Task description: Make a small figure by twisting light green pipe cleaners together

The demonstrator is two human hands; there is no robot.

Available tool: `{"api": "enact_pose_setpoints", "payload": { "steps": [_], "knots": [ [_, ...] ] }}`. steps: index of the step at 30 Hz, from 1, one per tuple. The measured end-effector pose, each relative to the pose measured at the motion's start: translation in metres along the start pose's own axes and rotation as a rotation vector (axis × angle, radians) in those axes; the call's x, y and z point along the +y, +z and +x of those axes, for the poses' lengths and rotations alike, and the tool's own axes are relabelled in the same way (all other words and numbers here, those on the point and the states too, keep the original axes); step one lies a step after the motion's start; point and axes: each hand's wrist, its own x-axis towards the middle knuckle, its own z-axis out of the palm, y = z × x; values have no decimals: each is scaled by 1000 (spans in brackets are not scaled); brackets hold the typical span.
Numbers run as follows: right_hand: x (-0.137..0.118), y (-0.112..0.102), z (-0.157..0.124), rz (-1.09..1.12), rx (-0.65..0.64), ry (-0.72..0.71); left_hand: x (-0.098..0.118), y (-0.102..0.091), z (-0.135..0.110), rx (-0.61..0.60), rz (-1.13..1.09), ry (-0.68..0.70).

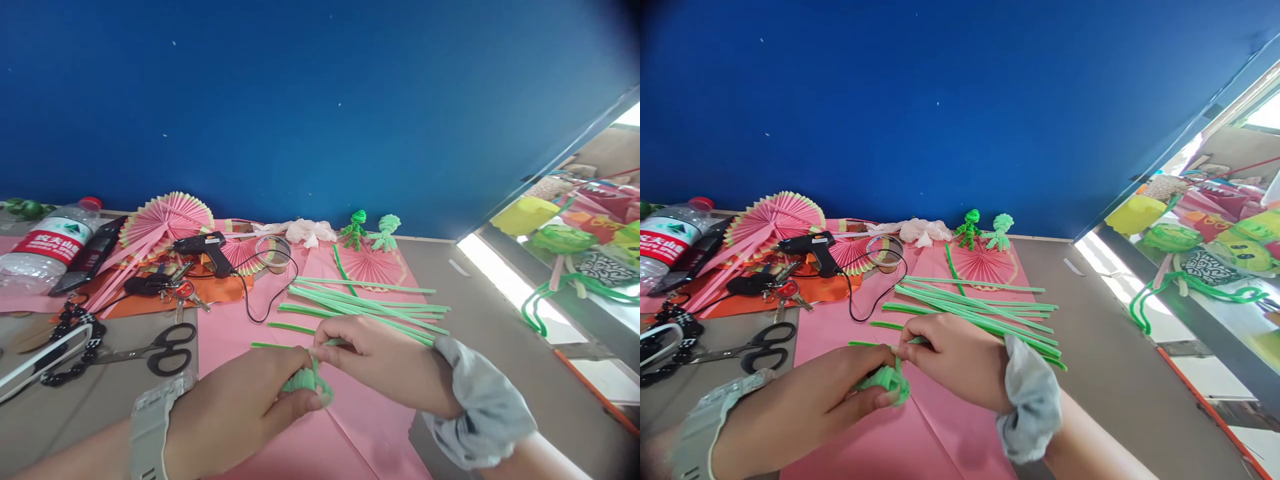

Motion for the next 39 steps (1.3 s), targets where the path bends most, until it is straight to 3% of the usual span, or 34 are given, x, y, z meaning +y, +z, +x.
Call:
{"api": "enact_pose_setpoints", "payload": {
  "steps": [5, 11, 14, 19, 23, 32, 39],
  "knots": [
    [-11, 13, -11, -193, 193, -70, -5, 1, 4, 195, -158, 31],
    [-14, 29, -16, -404, 297, -225, -4, -3, 7, 298, -340, 24],
    [-16, 33, -13, -445, 374, -256, -2, -1, 8, 291, -353, 44],
    [-21, 31, -13, -279, 481, -366, 5, 4, 6, 280, -599, 43],
    [-19, 36, -17, -393, 599, -451, 9, 7, 1, 263, -739, -31],
    [-22, 41, -17, -491, 685, -550, 1, 12, 0, 237, -1049, -94],
    [-23, 44, -15, -473, 752, -618, 13, 3, -3, 164, -1190, -170]
  ]
}}
